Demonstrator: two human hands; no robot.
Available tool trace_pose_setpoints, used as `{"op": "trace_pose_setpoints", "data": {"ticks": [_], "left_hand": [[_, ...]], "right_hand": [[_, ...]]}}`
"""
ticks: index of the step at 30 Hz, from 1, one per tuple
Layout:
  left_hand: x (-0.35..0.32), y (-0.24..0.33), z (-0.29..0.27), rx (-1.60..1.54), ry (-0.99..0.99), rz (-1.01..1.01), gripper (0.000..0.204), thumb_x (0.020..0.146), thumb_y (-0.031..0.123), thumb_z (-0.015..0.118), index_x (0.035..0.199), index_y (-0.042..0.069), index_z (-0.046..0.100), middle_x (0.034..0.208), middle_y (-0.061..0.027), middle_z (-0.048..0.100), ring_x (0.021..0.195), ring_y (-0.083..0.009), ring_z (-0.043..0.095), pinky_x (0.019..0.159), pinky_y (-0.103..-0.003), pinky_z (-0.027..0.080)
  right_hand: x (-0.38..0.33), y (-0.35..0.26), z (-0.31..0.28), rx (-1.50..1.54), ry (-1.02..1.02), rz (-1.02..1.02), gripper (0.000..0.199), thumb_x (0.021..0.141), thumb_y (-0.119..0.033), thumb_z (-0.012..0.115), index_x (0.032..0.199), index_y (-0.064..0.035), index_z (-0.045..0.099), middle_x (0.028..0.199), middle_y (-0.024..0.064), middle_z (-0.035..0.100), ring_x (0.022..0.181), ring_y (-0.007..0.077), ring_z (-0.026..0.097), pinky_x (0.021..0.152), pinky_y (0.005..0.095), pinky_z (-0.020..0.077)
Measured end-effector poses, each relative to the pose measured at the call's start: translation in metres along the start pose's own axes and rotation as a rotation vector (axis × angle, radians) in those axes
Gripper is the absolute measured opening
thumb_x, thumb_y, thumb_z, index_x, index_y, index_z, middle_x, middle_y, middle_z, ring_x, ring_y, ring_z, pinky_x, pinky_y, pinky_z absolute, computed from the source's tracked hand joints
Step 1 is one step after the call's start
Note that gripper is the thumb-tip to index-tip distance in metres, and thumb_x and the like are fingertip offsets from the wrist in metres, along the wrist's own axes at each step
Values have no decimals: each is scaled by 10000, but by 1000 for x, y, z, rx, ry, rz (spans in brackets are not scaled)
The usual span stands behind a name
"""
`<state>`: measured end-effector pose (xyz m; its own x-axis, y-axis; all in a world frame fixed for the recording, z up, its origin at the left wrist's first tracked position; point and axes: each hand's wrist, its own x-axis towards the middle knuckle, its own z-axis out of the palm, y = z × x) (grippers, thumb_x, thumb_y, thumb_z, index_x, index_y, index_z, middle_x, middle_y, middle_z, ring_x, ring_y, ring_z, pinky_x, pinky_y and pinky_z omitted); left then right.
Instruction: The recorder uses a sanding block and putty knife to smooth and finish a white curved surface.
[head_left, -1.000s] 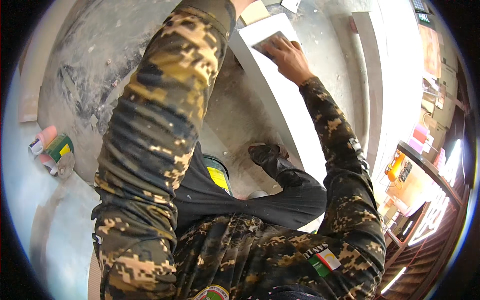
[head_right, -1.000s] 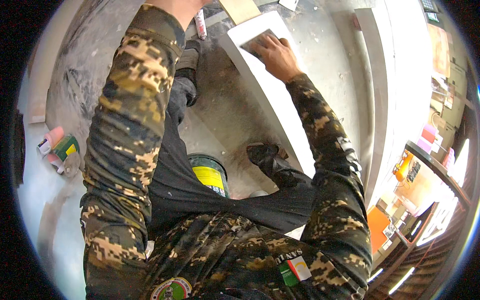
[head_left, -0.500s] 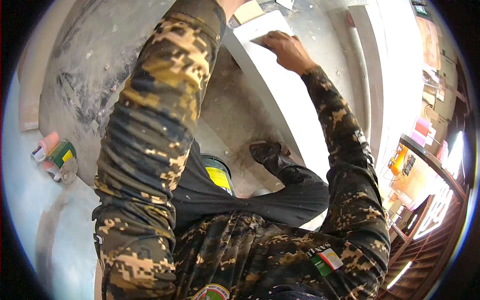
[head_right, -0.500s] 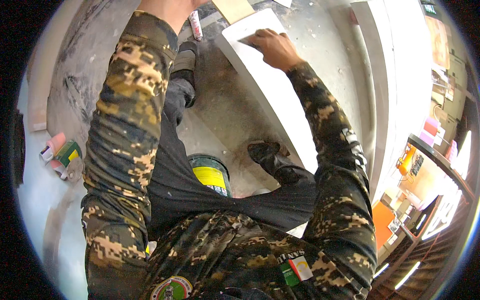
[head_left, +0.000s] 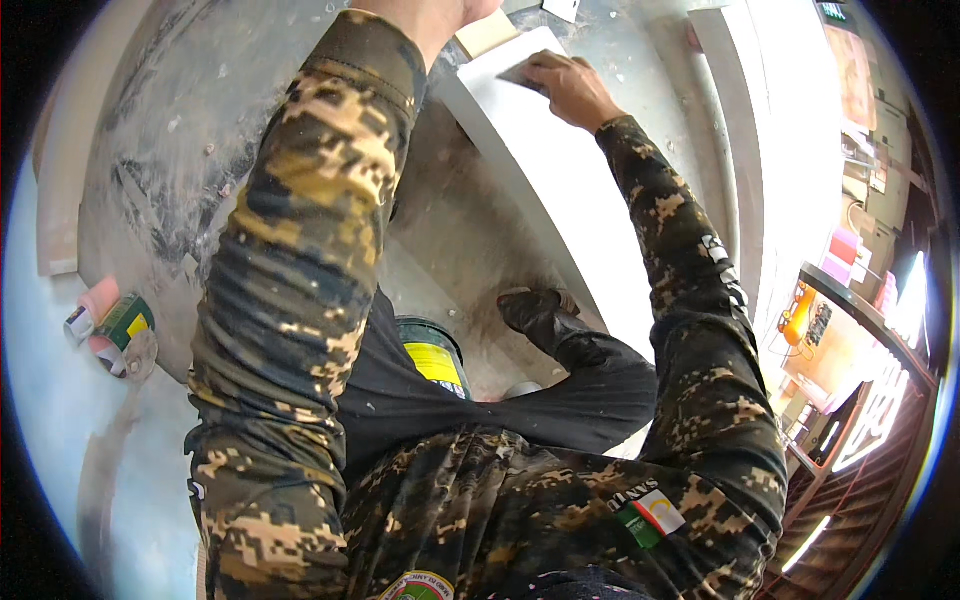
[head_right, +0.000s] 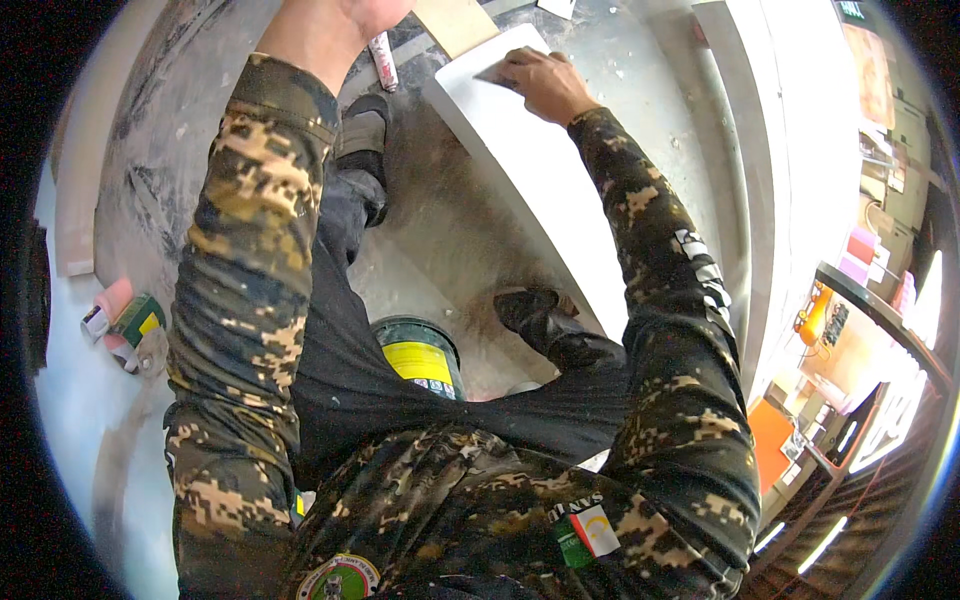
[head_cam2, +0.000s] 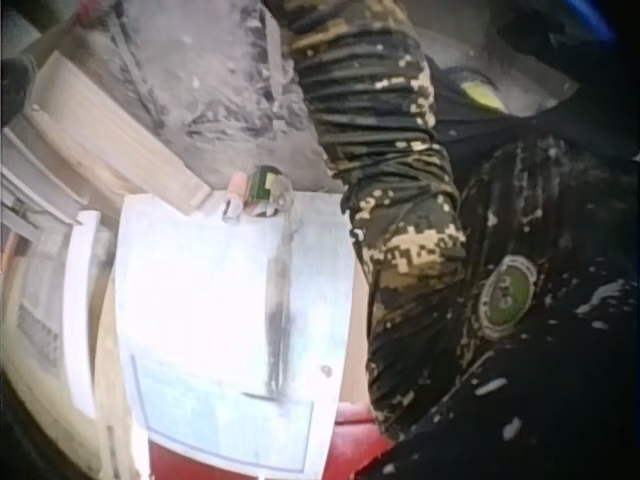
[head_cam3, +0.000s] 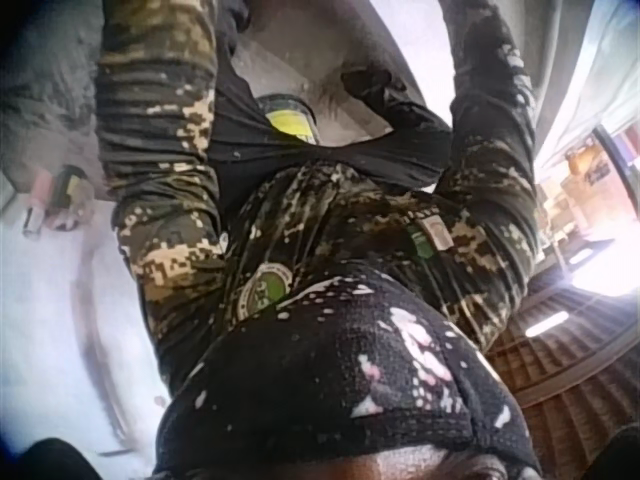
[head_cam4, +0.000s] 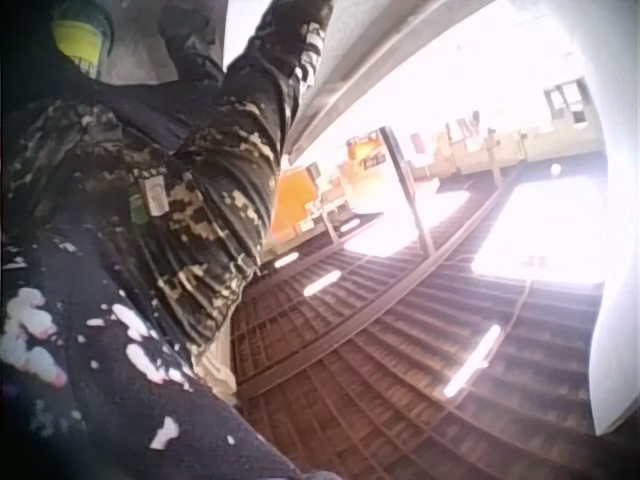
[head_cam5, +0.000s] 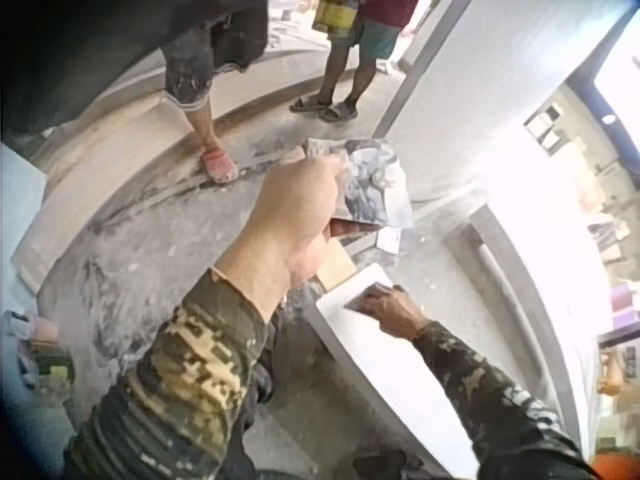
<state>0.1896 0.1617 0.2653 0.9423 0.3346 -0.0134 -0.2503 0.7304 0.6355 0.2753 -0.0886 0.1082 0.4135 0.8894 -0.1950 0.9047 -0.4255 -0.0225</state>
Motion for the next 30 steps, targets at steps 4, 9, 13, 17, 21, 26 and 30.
{"op": "trace_pose_setpoints", "data": {"ticks": [4, 9, 13, 17, 21, 26, 30], "left_hand": [[-4, -1, 16, 26, 90, -25, 147, 939, 74, 491, 1004, 19, 611, 885, -86, 651, 696, -204, 671, 598, -388, 587], [4, -4, 6, -22, -4, 9, 163, 936, 66, 477, 996, 9, 618, 865, -84, 658, 698, -194, 678, 591, -363, 588], [2, -8, 15, -82, -42, -47, 188, 927, 44, 451, 1003, -2, 617, 865, -88, 668, 707, -194, 690, 604, -352, 597], [2, -4, 14, -89, -29, -73, 190, 930, 40, 444, 1007, -4, 612, 867, -94, 667, 708, -190, 690, 610, -360, 600], [-8, 0, 19, 20, 71, -20, 188, 932, 43, 445, 1013, 10, 612, 866, -93, 665, 708, -192, 687, 615, -367, 602], [-3, -5, 23, -155, -61, -28, 167, 934, 60, 457, 985, 37, 615, 862, -83, 665, 707, -209, 686, 616, -378, 600], [-17, 5, 19, -17, -115, -60, 166, 934, 60, 459, 1003, 43, 610, 854, -81, 664, 701, -210, 686, 610, -383, 598]], "right_hand": [[10, 25, 12, -45, 39, 55, 468, 864, 56, 571, 1282, -138, 653, 1346, 33, 594, 1215, 245, 587, 1080, 431, 426], [20, 26, 27, -143, 38, 38, 552, 894, -14, 577, 1410, -209, 569, 1433, 3, 531, 1318, 193, 496, 1081, 415, 415], [17, 27, 34, -166, 94, 19, 573, 887, -14, 589, 1427, -202, 549, 1454, 10, 507, 1324, 205, 489, 1077, 424, 422], [14, 20, 28, -37, 22, 77, 624, 812, 105, 539, 1370, -169, 594, 1467, 37, 514, 1350, 257, 483, 1112, 438, 404], [13, 31, 15, -10, -67, 38, 580, 836, 98, 536, 1351, -160, 604, 1414, 53, 559, 1347, 253, 493, 1107, 438, 415], [14, 38, 20, -82, 132, 32, 525, 858, 86, 538, 1327, -134, 622, 1403, 47, 571, 1323, 256, 512, 1118, 422, 414], [20, 42, 24, -59, 134, -5, 559, 837, 88, 542, 1340, -145, 612, 1413, 43, 554, 1305, 273, 521, 1093, 411, 432]]}}
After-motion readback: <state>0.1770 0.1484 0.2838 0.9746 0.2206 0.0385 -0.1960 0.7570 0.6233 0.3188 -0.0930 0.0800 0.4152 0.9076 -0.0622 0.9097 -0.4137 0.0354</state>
